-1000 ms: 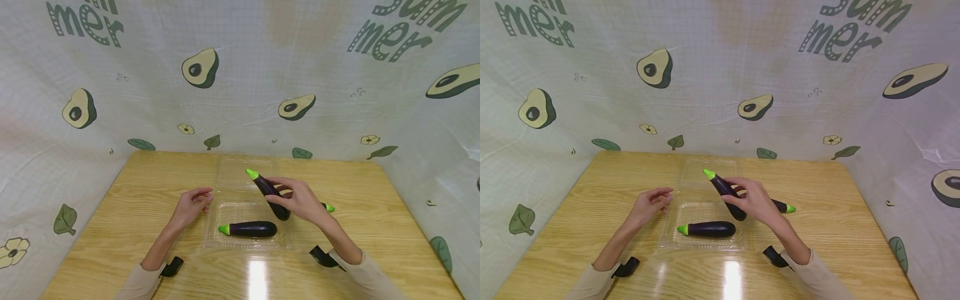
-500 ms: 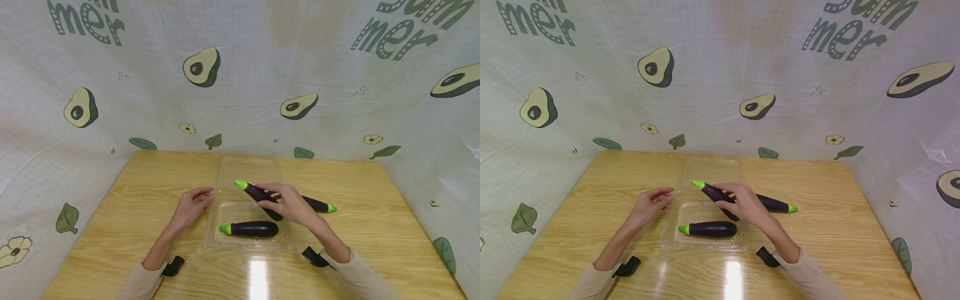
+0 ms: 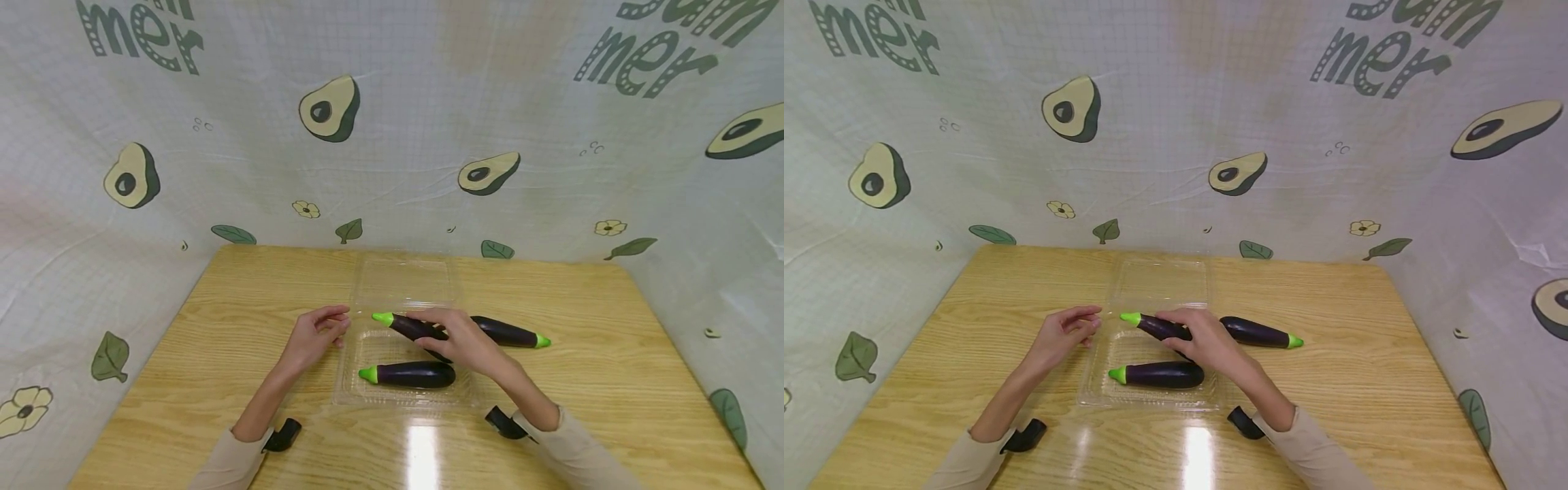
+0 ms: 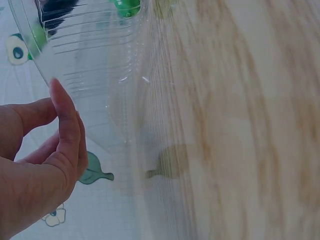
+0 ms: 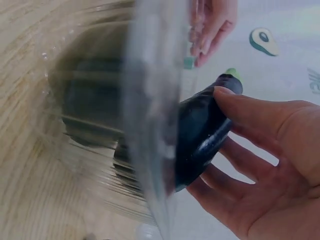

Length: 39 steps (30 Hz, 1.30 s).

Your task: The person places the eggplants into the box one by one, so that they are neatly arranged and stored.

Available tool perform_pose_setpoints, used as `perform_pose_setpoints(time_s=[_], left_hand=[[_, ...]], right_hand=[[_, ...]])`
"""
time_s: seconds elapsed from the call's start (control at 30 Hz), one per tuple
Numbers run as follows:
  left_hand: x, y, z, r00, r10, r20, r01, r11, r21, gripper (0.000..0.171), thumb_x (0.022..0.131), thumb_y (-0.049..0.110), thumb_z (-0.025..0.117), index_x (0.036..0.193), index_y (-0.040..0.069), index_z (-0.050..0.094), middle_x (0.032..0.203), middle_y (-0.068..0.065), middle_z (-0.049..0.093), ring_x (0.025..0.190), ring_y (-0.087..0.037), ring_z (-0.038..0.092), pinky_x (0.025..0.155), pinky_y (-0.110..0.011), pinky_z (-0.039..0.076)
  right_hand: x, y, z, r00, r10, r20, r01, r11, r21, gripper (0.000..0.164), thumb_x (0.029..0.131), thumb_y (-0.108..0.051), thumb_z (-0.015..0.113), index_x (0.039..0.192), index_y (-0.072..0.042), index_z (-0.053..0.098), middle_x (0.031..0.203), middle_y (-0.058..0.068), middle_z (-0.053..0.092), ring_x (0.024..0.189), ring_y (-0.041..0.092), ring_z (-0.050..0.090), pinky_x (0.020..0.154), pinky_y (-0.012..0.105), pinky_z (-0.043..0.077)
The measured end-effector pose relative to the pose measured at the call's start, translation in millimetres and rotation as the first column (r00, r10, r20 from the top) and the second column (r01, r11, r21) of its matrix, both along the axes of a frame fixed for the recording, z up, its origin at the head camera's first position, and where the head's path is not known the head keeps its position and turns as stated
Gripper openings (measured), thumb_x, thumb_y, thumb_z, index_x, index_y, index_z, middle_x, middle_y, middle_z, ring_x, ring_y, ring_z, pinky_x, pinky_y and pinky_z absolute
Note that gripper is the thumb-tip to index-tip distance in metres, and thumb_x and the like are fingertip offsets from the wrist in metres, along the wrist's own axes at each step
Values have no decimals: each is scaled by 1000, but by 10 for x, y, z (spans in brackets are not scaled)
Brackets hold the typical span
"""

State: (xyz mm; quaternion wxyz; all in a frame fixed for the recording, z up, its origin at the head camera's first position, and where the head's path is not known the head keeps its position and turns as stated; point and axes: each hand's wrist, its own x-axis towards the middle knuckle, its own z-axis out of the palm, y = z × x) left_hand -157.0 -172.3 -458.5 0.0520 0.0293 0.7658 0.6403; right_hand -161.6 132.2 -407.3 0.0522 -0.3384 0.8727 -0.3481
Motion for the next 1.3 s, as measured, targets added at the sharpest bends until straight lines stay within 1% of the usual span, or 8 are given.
perform_pose_setpoints(time_s=[0.2,0.33,0.43,0.67,0.9,0.97,1.1,1.3], left_hand=[[10,-4,4,1000,6,6,-6,1000,-5,36,101,5,66,134,-7,62,115,-25,66,100,-40,67,69,-30,63],[10,-9,4,1000,5,1,-5,1000,-6,36,101,5,66,134,-7,62,115,-25,66,100,-38,67,69,-31,63],[8,-10,2,1000,3,-5,-3,1000,-4,36,101,5,67,134,-8,61,115,-25,65,99,-38,67,69,-31,63],[1,1,1,1000,7,-8,-7,1000,3,36,100,4,67,134,-9,61,115,-24,65,98,-38,67,68,-29,63],[-1,17,5,1000,16,-6,-16,1000,8,35,100,4,67,133,-8,62,115,-23,65,99,-38,67,67,-29,62],[1,21,7,1000,18,-4,-18,1000,7,35,100,4,67,133,-8,62,115,-23,64,99,-39,67,67,-29,62],[6,25,7,1000,17,-4,-17,1000,0,36,101,6,67,134,-8,62,116,-22,64,95,-39,66,67,-30,62],[19,28,4,1000,18,-21,-18,1000,2,36,101,6,67,133,-10,61,115,-24,64,96,-40,66,67,-30,63]], right_hand=[[8,-40,-54,1000,9,29,-10,999,38,45,97,-12,74,140,-3,63,136,16,65,125,34,62,99,51,55],[16,-65,-80,998,-8,57,5,999,54,44,95,-12,76,137,-4,64,134,14,66,120,33,64,97,51,57],[21,-74,-106,998,-12,65,8,998,56,44,95,-12,76,136,-1,63,130,14,68,115,33,65,94,49,58],[48,-88,-160,998,18,67,-23,996,84,46,95,-12,76,137,2,61,126,11,70,111,30,68,89,43,60],[73,-105,-183,996,39,75,-46,993,104,39,96,-14,76,130,0,64,125,13,70,113,31,67,92,45,59],[74,-109,-194,994,38,99,-49,993,110,35,97,-14,75,128,0,65,123,13,70,113,30,66,93,45,58],[84,-120,-207,991,42,130,-56,993,106,31,98,-14,73,125,-2,66,120,12,70,107,28,67,86,43,59],[92,-138,-227,992,80,95,-91,988,121,26,101,-12,69,124,0,69,121,13,68,110,29,66,90,43,58]])
